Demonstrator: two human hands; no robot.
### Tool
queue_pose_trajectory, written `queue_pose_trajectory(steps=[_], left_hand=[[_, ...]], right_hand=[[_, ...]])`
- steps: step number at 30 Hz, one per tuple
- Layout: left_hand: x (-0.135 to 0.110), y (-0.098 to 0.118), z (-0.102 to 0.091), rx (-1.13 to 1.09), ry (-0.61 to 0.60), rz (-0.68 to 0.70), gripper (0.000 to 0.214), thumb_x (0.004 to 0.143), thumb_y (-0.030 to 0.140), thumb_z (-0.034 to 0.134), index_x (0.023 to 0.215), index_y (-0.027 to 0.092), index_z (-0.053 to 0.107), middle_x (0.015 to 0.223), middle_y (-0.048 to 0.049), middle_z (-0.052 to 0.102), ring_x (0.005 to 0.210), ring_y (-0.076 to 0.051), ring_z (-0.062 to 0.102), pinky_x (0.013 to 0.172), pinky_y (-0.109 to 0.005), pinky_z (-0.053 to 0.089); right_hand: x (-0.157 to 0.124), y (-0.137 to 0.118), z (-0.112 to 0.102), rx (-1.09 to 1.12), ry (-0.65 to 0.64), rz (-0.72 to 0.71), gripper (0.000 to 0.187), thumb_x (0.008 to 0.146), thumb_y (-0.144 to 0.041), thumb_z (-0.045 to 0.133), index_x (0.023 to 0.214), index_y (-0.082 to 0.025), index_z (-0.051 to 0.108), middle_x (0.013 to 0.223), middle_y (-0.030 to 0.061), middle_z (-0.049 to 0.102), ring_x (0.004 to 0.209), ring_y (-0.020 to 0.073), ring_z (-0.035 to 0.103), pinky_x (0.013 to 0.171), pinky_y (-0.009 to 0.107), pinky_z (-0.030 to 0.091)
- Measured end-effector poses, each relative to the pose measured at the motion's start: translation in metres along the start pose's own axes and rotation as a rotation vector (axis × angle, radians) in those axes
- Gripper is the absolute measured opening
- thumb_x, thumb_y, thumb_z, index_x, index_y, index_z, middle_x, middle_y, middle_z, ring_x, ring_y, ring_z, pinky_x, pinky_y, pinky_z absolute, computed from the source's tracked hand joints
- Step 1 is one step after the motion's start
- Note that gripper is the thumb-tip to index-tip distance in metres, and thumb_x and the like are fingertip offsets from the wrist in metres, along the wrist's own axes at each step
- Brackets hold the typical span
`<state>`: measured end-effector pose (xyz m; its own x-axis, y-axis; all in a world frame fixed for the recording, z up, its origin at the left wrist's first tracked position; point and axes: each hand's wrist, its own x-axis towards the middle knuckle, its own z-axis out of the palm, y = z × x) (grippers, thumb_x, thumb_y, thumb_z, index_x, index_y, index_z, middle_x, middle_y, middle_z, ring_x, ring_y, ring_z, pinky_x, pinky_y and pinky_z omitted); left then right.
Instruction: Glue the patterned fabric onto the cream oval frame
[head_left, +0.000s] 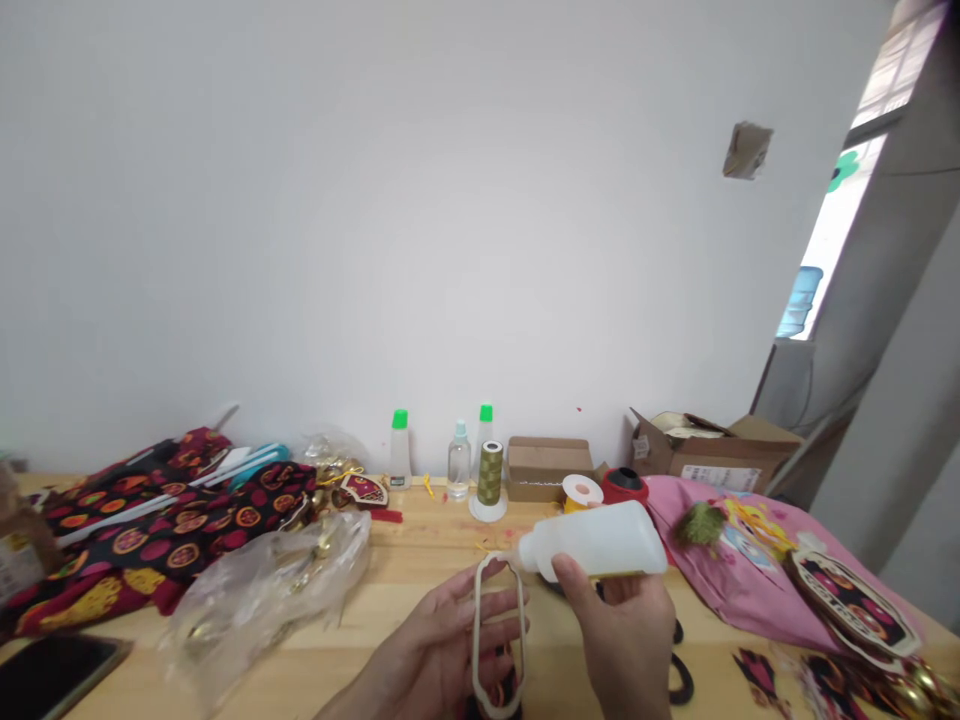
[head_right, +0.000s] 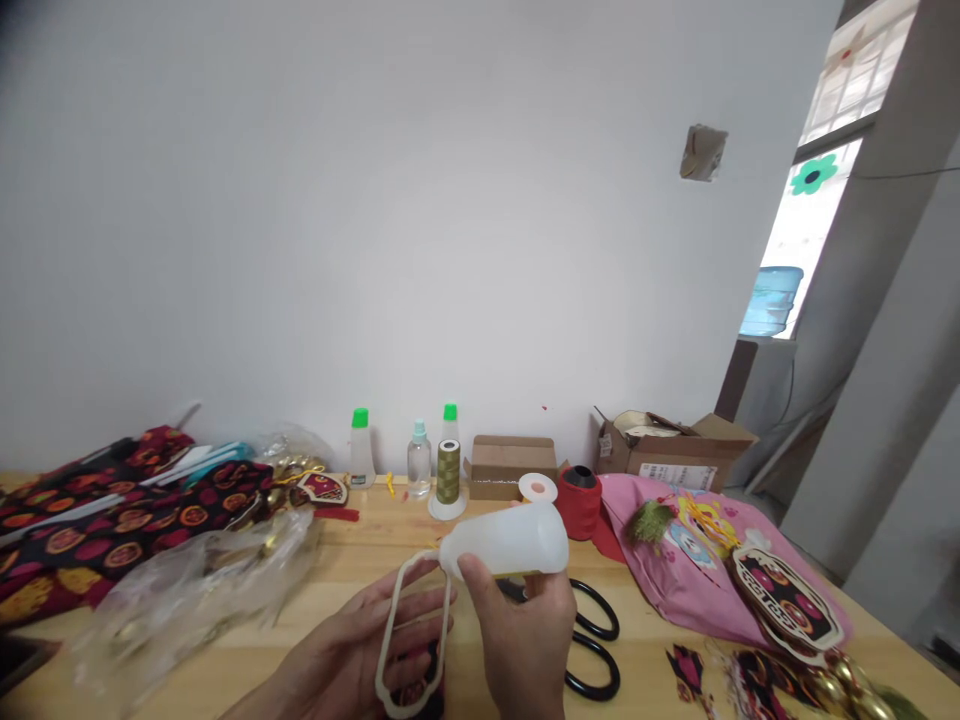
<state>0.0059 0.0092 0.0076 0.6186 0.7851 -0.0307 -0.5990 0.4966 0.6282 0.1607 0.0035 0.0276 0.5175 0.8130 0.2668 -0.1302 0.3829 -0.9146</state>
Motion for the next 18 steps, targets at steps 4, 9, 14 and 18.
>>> queue_pose_trajectory(steps=[4,9,14,18], left_hand=[[0.0013,0.0006,-0.0002,-0.007,0.019,0.001,0.035,0.075,0.011,0.05,0.109,0.013,0.041,0.098,-0.0124,0.059,0.09,-0.022,0.058,0.068,-0.028,0.042],[0.0017,0.0007,0.0021,0.001,-0.007,-0.003,0.034,0.075,0.009,0.048,0.109,0.012,0.042,0.099,-0.0129,0.059,0.091,-0.022,0.058,0.068,-0.028,0.042],[0.0004,-0.0002,0.0029,0.004,0.022,-0.006,0.035,0.075,0.008,0.048,0.109,0.012,0.041,0.1,-0.014,0.059,0.09,-0.022,0.058,0.069,-0.029,0.043],[0.0001,-0.0005,0.0005,0.006,0.027,-0.019,0.036,0.075,0.009,0.048,0.11,0.012,0.039,0.102,-0.0137,0.058,0.092,-0.023,0.057,0.07,-0.03,0.042]], right_hand=[[0.0005,-0.0021,-0.002,-0.024,0.025,0.006,0.057,0.046,-0.028,0.072,0.097,-0.008,0.056,0.072,0.0113,0.067,0.069,0.024,0.062,0.061,0.031,0.051],[-0.0006,-0.0069,-0.001,-0.064,0.021,0.016,0.051,0.047,-0.03,0.072,0.091,-0.007,0.059,0.069,0.0112,0.068,0.065,0.0237,0.063,0.059,0.031,0.05],[-0.0011,-0.0077,-0.0001,-0.097,0.005,-0.001,0.045,0.049,-0.03,0.071,0.086,-0.008,0.06,0.073,0.0122,0.067,0.068,0.0233,0.062,0.062,0.031,0.05],[-0.001,-0.0086,-0.0004,-0.12,0.006,-0.013,0.04,0.048,-0.031,0.071,0.079,-0.008,0.061,0.07,0.0115,0.067,0.066,0.0231,0.062,0.06,0.031,0.05]])
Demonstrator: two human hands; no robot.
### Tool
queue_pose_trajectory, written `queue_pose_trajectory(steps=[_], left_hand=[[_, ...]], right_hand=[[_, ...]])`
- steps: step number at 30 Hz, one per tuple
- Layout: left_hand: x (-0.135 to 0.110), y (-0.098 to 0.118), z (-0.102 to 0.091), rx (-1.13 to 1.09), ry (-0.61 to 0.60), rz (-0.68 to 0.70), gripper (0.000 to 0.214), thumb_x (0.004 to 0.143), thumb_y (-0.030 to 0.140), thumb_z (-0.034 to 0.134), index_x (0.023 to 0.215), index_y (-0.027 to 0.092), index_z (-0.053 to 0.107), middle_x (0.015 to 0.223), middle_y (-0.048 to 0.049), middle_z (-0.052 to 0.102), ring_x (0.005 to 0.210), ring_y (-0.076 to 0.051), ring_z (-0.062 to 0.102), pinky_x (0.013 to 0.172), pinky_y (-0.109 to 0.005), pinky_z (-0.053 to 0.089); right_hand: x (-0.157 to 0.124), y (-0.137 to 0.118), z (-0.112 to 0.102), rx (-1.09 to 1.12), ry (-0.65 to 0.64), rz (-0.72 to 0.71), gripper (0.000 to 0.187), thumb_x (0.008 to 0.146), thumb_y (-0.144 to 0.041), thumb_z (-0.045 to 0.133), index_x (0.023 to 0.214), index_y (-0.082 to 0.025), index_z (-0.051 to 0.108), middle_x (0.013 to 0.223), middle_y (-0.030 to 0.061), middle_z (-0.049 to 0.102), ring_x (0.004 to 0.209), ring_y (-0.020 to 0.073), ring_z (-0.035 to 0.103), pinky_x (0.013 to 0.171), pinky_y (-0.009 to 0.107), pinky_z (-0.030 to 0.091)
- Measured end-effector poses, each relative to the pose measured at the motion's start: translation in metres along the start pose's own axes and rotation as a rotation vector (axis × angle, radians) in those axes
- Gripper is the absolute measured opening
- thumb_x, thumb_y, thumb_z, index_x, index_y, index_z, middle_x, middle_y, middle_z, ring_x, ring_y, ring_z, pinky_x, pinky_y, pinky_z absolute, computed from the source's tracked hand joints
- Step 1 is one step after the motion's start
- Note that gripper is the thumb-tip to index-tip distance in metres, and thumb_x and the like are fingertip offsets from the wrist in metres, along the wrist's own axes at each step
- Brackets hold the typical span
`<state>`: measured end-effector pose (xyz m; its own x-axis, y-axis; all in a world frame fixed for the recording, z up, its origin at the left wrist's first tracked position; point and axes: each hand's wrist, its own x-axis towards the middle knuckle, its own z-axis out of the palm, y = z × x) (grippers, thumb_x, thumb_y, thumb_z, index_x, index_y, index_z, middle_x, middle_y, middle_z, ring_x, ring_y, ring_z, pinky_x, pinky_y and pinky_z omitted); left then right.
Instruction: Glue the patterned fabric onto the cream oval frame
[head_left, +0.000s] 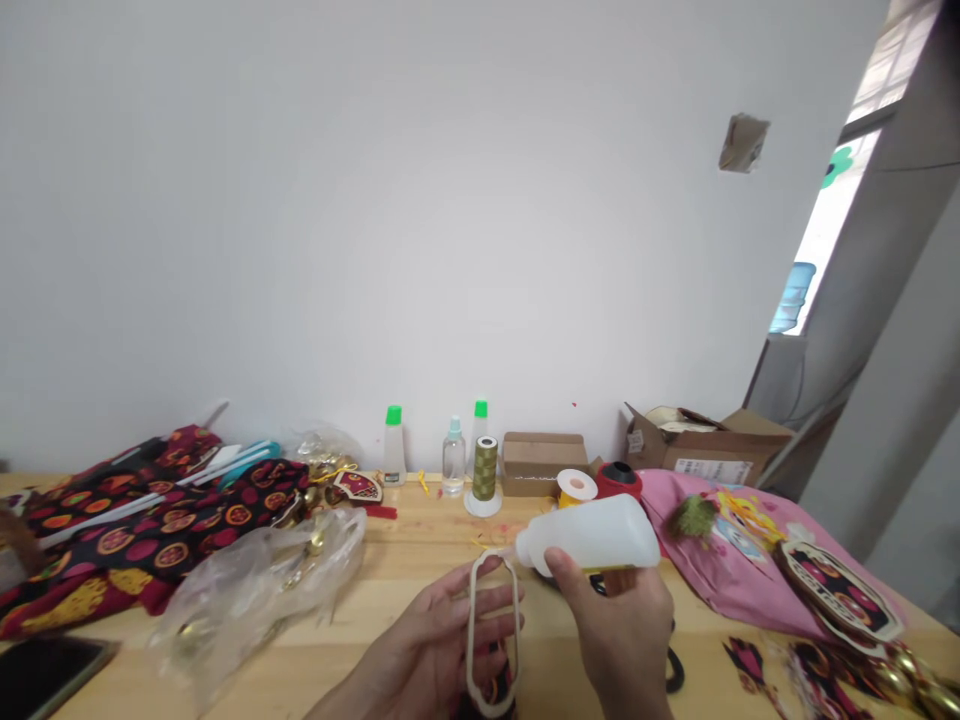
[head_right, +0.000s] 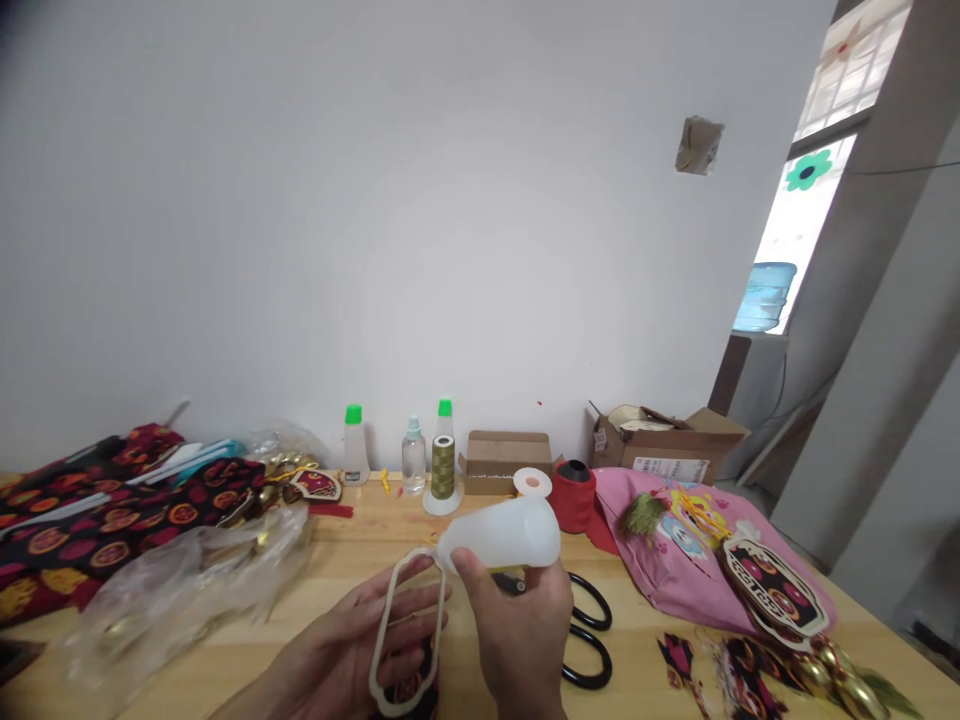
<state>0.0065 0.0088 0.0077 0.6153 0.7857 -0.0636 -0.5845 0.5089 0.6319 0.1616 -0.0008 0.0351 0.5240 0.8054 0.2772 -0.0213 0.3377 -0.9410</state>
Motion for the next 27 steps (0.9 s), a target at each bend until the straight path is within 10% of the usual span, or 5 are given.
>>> queue_pose_trajectory(steps=[27], left_hand=[[-0.0004,0.0042,-0.0051,0.009,-0.077,0.006,0.032,0.076,0.007,0.04,0.106,0.014,0.048,0.105,-0.0118,0.058,0.095,-0.022,0.055,0.069,-0.028,0.043]], right_hand=[[-0.0001,-0.0061,-0.0001,0.056,-0.086,-0.128,0.038,0.057,-0.023,0.067,0.091,-0.01,0.057,0.068,0.0076,0.067,0.059,0.0185,0.062,0.055,0.027,0.051]])
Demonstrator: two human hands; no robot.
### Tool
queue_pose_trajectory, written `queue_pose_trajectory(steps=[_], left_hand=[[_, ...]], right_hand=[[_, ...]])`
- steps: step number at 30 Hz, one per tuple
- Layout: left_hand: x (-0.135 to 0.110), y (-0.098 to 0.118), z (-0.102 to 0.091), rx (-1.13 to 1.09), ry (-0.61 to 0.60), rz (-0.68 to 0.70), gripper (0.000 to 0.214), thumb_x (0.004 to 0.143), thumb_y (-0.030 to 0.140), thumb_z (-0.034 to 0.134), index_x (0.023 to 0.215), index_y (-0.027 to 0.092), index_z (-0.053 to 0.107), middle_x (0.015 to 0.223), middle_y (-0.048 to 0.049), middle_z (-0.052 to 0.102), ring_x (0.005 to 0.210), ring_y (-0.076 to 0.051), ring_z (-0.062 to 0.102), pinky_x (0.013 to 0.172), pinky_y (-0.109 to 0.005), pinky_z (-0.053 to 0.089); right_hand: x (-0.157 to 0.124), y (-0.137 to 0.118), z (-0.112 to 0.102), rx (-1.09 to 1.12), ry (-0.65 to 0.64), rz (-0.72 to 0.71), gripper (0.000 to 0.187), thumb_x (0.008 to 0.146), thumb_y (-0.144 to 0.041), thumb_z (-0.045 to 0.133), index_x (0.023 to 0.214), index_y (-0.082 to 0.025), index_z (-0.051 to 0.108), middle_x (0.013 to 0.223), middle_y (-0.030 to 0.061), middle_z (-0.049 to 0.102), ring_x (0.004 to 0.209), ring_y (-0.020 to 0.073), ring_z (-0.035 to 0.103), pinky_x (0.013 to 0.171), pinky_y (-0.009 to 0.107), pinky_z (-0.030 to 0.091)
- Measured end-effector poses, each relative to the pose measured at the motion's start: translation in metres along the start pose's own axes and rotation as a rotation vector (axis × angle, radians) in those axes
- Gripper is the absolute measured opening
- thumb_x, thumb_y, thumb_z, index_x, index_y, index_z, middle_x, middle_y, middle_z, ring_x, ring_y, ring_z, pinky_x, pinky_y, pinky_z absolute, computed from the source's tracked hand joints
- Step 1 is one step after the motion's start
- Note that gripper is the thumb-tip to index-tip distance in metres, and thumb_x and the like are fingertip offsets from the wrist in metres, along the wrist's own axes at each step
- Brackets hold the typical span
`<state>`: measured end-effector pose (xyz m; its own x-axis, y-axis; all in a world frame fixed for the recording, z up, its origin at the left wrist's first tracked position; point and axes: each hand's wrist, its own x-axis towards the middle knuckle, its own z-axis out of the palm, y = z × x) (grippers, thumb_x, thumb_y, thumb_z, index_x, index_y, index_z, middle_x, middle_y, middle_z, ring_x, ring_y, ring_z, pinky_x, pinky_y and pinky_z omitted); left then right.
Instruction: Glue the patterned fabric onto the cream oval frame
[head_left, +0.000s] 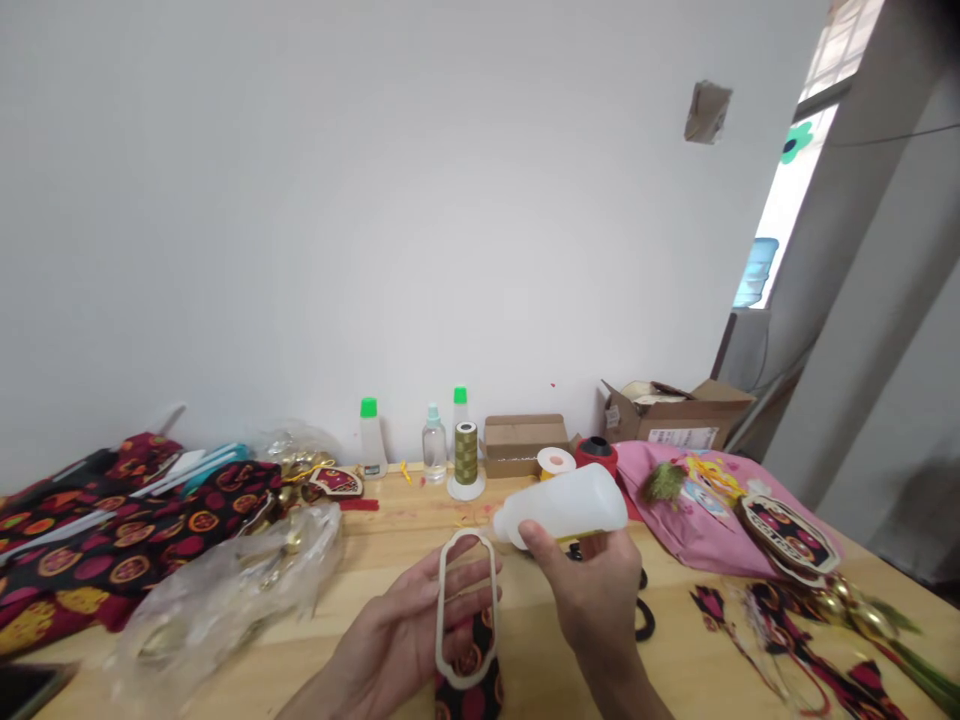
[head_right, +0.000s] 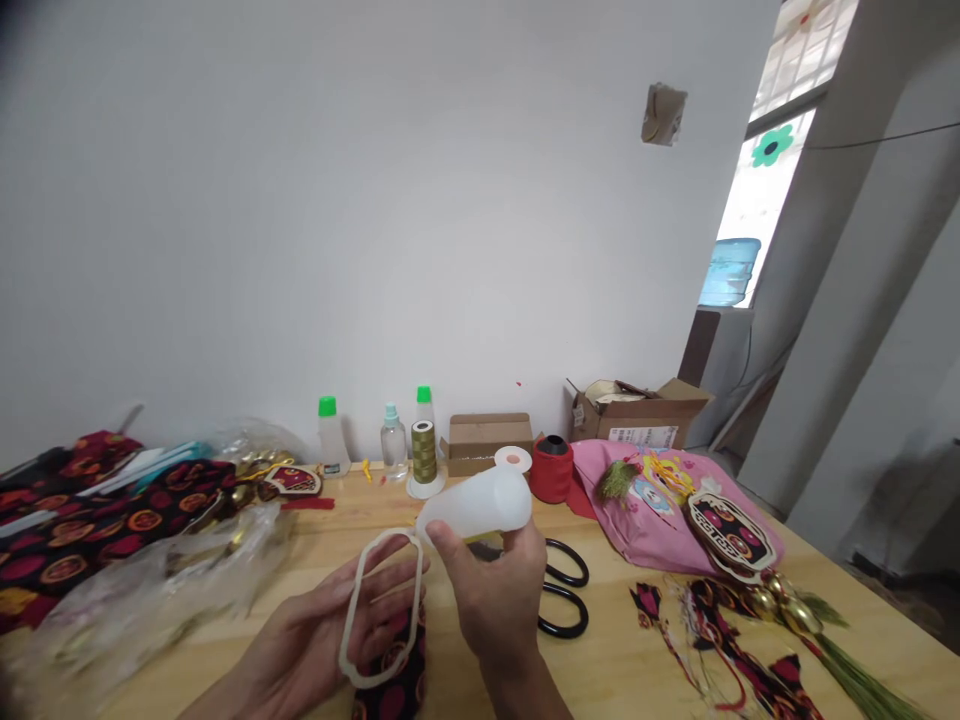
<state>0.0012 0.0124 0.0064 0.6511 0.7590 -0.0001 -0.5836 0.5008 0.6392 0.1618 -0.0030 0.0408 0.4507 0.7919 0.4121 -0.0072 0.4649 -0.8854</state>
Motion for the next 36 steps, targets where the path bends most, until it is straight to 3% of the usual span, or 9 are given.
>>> queue_pose_trajectory(steps=[4,10,16,22,25,29,36], left_hand=[[0.0003,-0.0003,-0.0046,-0.027,0.009,0.016,0.033,0.077,0.008,0.041,0.108,0.015,0.047,0.104,-0.0117,0.059,0.095,-0.022,0.055,0.067,-0.028,0.043],[0.0002,0.0001,-0.0044,-0.055,-0.026,0.03,0.032,0.076,0.01,0.042,0.107,0.015,0.049,0.104,-0.011,0.059,0.098,-0.023,0.054,0.071,-0.028,0.043],[-0.0005,0.0013,-0.0014,-0.03,0.035,0.013,0.034,0.074,0.007,0.044,0.108,0.014,0.046,0.107,-0.0126,0.057,0.101,-0.025,0.052,0.076,-0.034,0.042],[0.0,0.0012,-0.0006,-0.006,0.094,0.018,0.043,0.074,0.006,0.045,0.115,0.015,0.038,0.107,-0.0133,0.056,0.101,-0.026,0.052,0.07,-0.031,0.045],[0.0,0.0009,0.0014,-0.008,0.112,0.011,0.045,0.073,0.006,0.047,0.116,0.015,0.037,0.107,-0.013,0.057,0.1,-0.025,0.053,0.074,-0.034,0.043],[-0.0006,-0.0009,0.0003,-0.01,0.069,0.016,0.037,0.074,0.007,0.046,0.11,0.015,0.044,0.105,-0.0117,0.058,0.097,-0.024,0.054,0.079,-0.035,0.041],[0.0004,-0.0006,0.0018,-0.017,-0.008,0.012,0.033,0.074,0.007,0.044,0.106,0.013,0.051,0.103,-0.012,0.06,0.095,-0.022,0.056,0.068,-0.025,0.043]], right_hand=[[-0.0001,0.0,-0.0007,-0.025,-0.009,-0.031,0.025,0.057,-0.025,0.067,0.077,-0.011,0.059,0.067,0.0071,0.067,0.058,0.0179,0.061,0.056,0.027,0.05],[0.0003,-0.0029,-0.0033,-0.15,0.027,-0.054,0.022,0.056,-0.028,0.068,0.069,-0.012,0.06,0.063,0.0067,0.065,0.058,0.0182,0.06,0.06,0.029,0.05],[0.0,-0.0031,-0.0012,-0.117,0.046,-0.042,0.024,0.055,-0.029,0.068,0.07,-0.012,0.061,0.064,0.0068,0.066,0.06,0.019,0.061,0.058,0.028,0.05],[-0.0003,-0.0047,0.0019,-0.028,0.001,-0.011,0.035,0.057,-0.027,0.067,0.087,-0.01,0.06,0.065,0.0071,0.067,0.057,0.0182,0.061,0.054,0.027,0.05],[-0.0008,-0.0038,0.002,-0.012,0.01,-0.004,0.04,0.057,-0.027,0.067,0.091,-0.01,0.059,0.066,0.0076,0.067,0.058,0.0188,0.062,0.055,0.027,0.051],[-0.0017,-0.0014,0.0013,-0.019,0.033,-0.011,0.041,0.056,-0.029,0.068,0.091,-0.009,0.06,0.065,0.0084,0.067,0.058,0.0198,0.063,0.054,0.027,0.051],[-0.0016,-0.0008,0.0011,-0.023,0.049,-0.05,0.036,0.055,-0.027,0.068,0.086,-0.009,0.06,0.064,0.0095,0.067,0.056,0.0197,0.062,0.052,0.027,0.051]])
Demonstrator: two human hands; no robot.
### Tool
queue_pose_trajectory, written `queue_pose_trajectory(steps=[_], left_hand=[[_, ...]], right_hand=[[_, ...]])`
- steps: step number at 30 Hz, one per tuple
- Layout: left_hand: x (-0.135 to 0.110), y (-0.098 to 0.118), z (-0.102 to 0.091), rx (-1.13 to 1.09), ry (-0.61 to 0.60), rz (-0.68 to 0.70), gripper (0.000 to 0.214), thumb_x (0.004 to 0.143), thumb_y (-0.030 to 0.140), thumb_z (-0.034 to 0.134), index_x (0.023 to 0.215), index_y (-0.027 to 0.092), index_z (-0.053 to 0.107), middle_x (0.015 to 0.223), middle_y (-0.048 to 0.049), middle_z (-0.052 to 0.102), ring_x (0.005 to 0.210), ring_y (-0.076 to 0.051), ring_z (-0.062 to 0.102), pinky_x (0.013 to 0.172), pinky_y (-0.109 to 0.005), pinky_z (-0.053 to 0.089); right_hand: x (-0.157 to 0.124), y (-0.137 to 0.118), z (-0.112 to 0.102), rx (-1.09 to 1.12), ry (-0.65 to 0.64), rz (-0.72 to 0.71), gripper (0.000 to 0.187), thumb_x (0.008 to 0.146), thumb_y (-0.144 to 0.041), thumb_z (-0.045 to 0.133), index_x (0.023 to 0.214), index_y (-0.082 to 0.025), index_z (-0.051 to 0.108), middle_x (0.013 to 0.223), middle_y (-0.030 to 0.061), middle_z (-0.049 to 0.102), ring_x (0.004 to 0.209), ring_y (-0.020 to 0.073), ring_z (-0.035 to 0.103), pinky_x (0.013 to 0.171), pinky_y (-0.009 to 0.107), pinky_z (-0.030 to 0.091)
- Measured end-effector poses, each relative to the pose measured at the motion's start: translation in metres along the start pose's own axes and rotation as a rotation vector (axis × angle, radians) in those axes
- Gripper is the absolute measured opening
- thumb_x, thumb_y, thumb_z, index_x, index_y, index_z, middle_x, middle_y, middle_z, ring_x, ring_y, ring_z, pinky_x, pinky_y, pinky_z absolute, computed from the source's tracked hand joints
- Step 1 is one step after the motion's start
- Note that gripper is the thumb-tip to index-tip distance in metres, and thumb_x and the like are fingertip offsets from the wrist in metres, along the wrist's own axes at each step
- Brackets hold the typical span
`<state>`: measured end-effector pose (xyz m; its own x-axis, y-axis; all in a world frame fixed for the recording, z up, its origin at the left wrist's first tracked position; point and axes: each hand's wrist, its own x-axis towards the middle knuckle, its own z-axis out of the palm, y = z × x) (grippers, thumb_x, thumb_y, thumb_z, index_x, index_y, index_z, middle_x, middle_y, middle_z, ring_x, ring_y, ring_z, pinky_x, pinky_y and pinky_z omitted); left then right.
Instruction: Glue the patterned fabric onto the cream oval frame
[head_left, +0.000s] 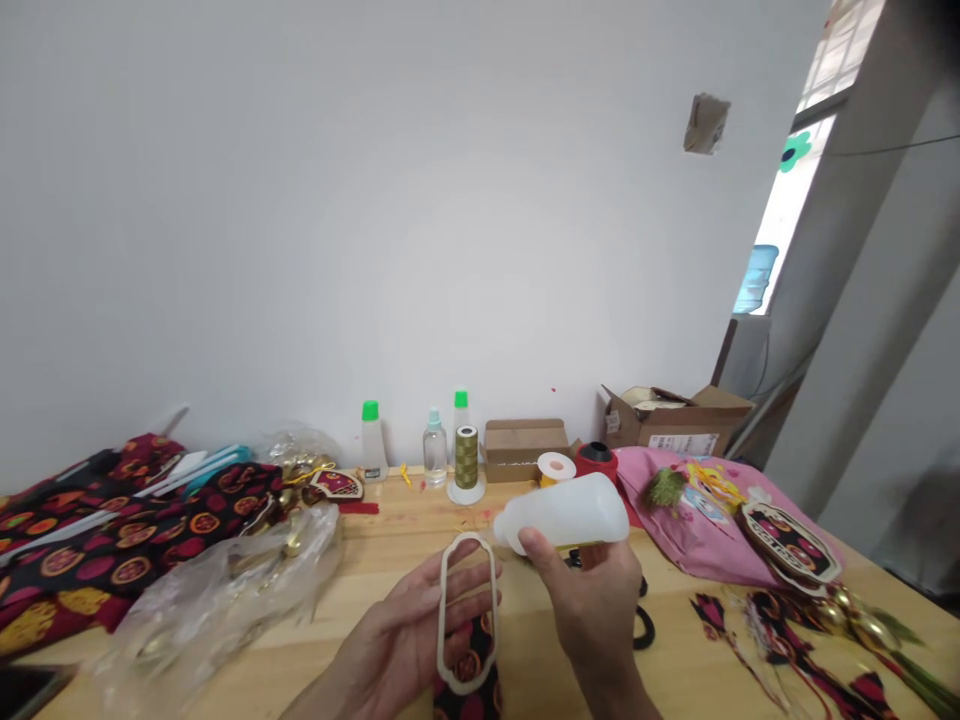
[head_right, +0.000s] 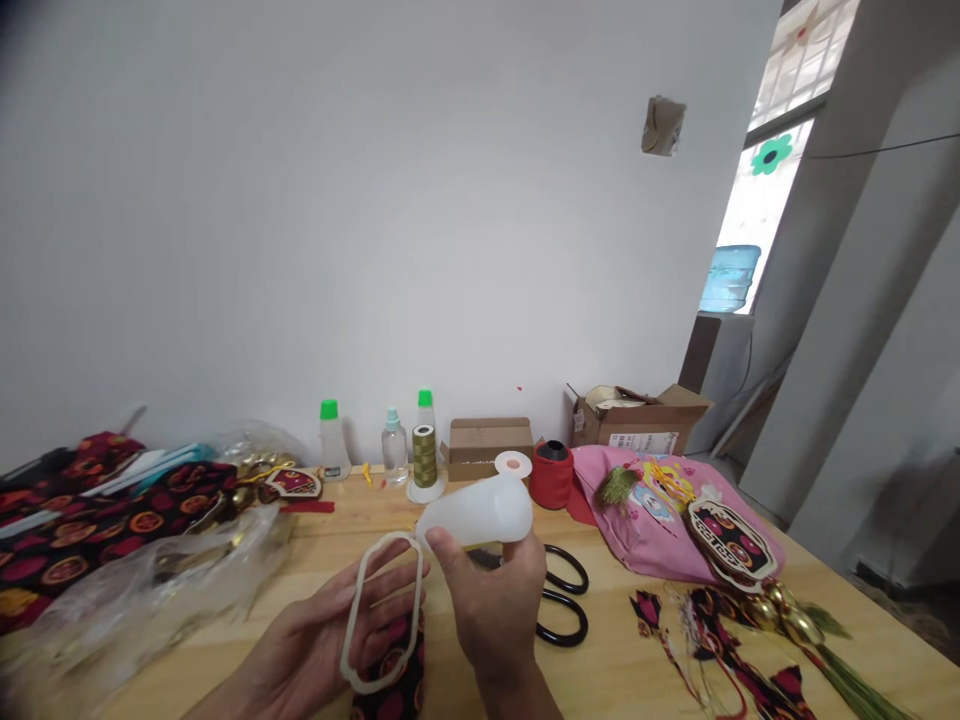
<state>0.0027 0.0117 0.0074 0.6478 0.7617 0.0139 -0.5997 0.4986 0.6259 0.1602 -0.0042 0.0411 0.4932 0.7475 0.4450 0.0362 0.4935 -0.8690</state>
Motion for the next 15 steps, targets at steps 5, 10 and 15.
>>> queue_pose_trajectory(steps=[5,10,15], left_hand=[[-0.0002,-0.0018,0.0036,0.005,-0.033,-0.027,0.032,0.075,0.006,0.042,0.104,0.013,0.053,0.105,-0.0116,0.06,0.092,-0.02,0.057,0.068,-0.025,0.043],[-0.001,-0.0026,0.0015,0.003,-0.04,-0.017,0.031,0.074,0.007,0.044,0.103,0.014,0.053,0.103,-0.0112,0.06,0.094,-0.021,0.056,0.067,-0.024,0.043],[0.0,-0.001,-0.0021,0.017,0.018,-0.003,0.031,0.074,0.008,0.045,0.104,0.015,0.051,0.099,-0.0104,0.061,0.094,-0.02,0.056,0.069,-0.025,0.043]], right_hand=[[-0.0021,0.0005,0.0007,-0.037,0.054,0.014,0.026,0.053,-0.031,0.069,0.068,-0.01,0.061,0.06,0.0094,0.066,0.055,0.0203,0.062,0.054,0.029,0.05],[-0.0019,0.0004,-0.0011,-0.013,0.064,0.006,0.031,0.052,-0.03,0.07,0.074,-0.009,0.062,0.061,0.0096,0.067,0.055,0.0206,0.062,0.054,0.03,0.05],[-0.0002,0.0011,-0.0028,0.027,0.054,0.005,0.033,0.054,-0.027,0.069,0.08,-0.008,0.062,0.064,0.0104,0.067,0.057,0.0206,0.062,0.053,0.029,0.05]])
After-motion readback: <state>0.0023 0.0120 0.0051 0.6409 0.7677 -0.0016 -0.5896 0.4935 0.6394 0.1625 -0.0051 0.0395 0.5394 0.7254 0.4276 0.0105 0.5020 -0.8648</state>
